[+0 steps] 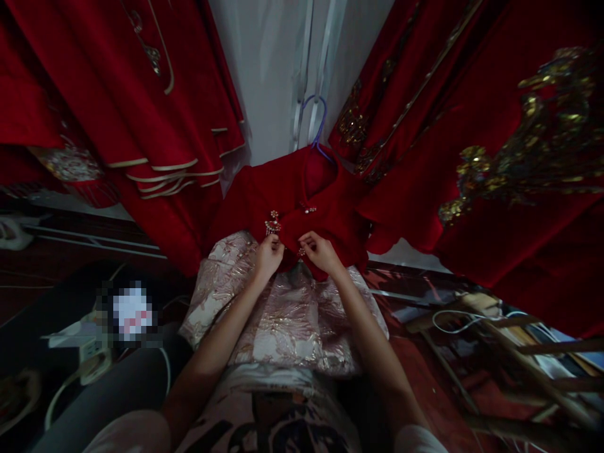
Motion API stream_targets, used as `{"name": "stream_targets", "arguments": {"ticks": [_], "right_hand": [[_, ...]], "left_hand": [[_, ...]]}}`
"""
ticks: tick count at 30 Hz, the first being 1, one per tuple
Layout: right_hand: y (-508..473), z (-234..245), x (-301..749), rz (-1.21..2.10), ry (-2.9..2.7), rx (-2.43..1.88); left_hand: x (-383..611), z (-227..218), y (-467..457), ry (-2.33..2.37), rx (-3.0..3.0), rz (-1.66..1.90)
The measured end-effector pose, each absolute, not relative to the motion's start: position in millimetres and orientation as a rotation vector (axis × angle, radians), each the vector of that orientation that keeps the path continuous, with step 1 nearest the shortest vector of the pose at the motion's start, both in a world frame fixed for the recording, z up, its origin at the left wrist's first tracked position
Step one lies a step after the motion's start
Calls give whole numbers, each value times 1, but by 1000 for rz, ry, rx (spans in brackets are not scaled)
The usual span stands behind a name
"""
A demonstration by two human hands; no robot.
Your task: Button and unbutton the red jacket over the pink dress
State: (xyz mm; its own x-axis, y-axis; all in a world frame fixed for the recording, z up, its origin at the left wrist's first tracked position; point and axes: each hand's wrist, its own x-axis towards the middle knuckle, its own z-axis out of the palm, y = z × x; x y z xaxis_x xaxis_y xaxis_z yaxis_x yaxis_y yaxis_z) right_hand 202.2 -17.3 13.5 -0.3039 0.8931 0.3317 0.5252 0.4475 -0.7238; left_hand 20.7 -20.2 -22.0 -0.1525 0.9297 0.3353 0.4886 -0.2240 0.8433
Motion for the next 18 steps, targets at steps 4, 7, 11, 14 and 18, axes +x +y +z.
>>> {"name": "stream_targets", "arguments": {"ticks": [4,7,11,14,18], "right_hand": [[-14,1,210,726,-2173,-1297],[-11,-3,210,745,-2207,-1282],[-9,-4,213,884,-2180,-1242],[-8,-4,218,1040,-2145,-1185],[-8,2,227,1122,-2100,-1165]], "left_hand": [[30,-28,-35,1808,1980,859],[31,-33,-42,1886,2172,574],[25,-36,-39,1932,2307,476],[20,-35,-30,1997,2328,445],[17,-34,-23,2030,2274,548]]}}
